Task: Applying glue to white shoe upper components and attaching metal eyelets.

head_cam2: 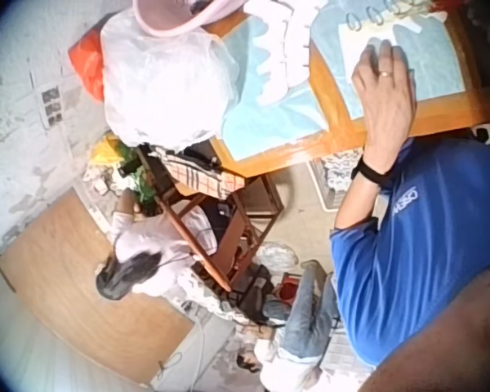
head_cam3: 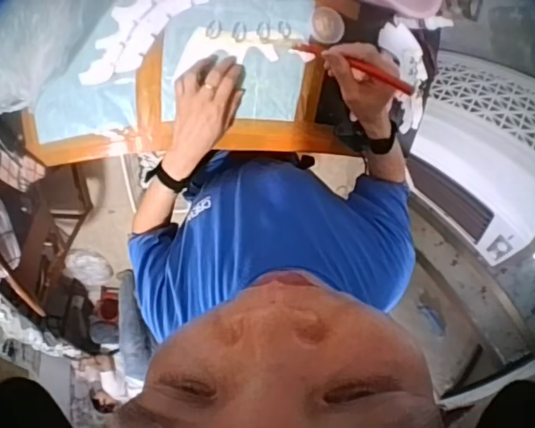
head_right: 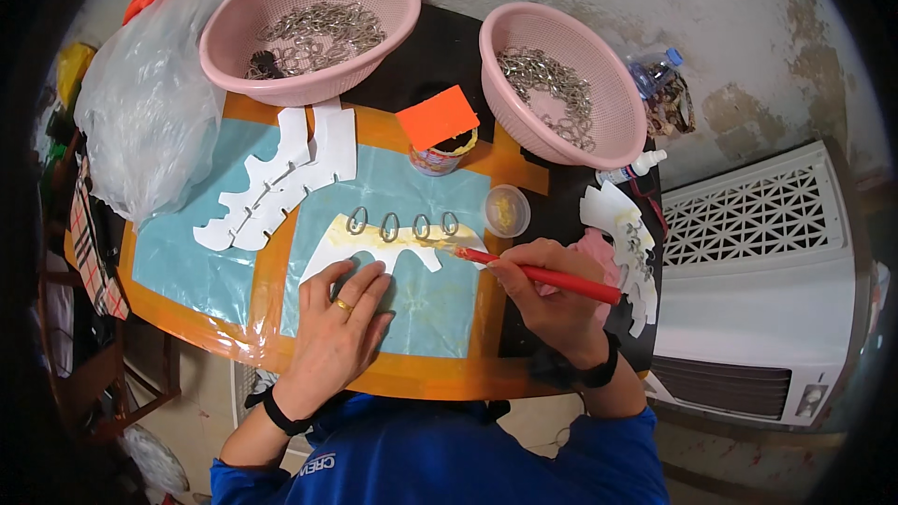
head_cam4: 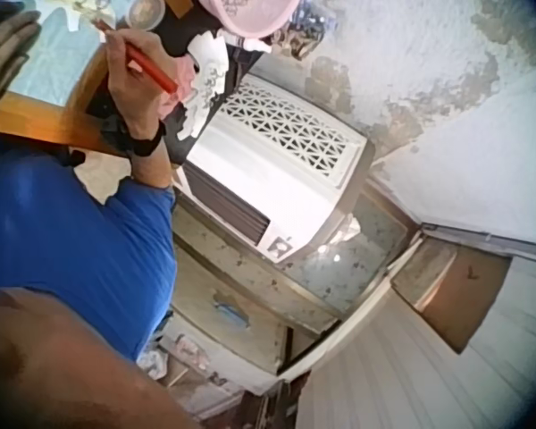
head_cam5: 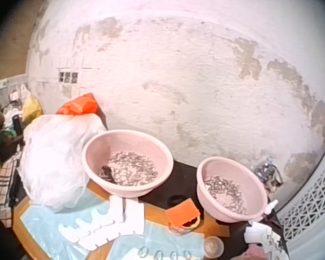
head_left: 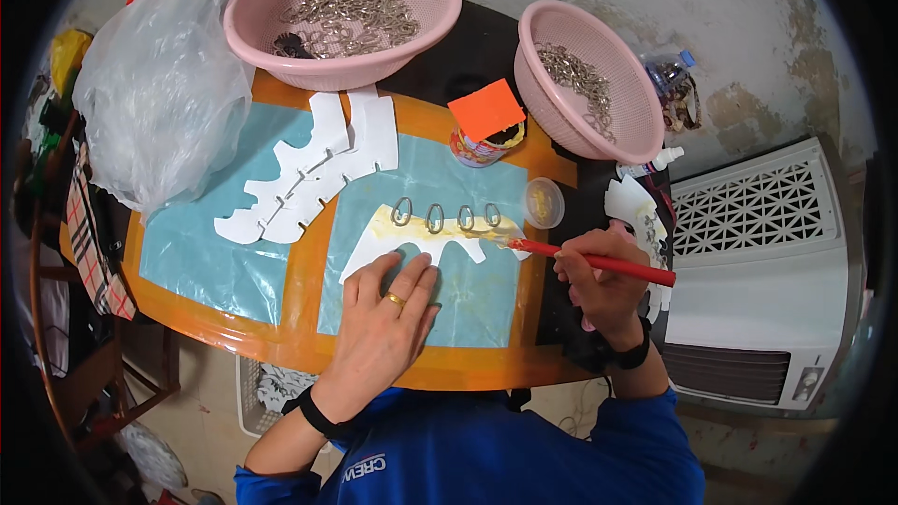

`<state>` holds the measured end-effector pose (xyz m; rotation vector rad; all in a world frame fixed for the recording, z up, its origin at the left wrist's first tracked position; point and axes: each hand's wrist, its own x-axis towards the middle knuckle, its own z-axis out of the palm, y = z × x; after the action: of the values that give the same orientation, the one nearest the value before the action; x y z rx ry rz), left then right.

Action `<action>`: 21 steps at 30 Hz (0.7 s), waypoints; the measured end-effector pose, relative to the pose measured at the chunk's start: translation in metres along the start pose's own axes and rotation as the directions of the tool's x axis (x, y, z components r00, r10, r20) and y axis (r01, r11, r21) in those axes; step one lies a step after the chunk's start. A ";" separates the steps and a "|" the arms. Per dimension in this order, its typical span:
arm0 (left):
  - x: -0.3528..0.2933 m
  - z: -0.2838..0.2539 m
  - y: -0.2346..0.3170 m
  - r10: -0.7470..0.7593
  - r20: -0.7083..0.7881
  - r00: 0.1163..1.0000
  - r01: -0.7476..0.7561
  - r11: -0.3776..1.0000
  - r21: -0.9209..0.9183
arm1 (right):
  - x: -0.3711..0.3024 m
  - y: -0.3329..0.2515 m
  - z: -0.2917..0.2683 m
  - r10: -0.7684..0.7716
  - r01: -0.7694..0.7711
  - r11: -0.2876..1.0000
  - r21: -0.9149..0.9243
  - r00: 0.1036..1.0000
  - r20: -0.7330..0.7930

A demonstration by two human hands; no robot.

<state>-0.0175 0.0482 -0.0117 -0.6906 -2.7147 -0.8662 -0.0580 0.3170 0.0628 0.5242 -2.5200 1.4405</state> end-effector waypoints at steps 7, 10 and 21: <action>0.001 -0.002 0.001 -0.002 0.012 1.000 0.002 1.000 0.001 | 0.001 -0.009 -0.006 -0.030 0.030 0.998 -0.060 1.000 0.003; 0.001 -0.002 0.000 -0.001 0.012 1.000 0.001 1.000 0.001 | -0.003 -0.005 -0.012 -0.072 0.070 0.996 -0.060 0.997 -0.038; 0.000 -0.001 -0.001 0.004 0.015 1.000 -0.004 1.000 -0.004 | 0.004 -0.006 0.003 -0.056 0.057 0.996 0.063 0.998 -0.018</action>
<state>-0.0183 0.0468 -0.0111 -0.7062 -2.7239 -0.8696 -0.0594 0.3102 0.0677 0.5870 -2.4343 1.5022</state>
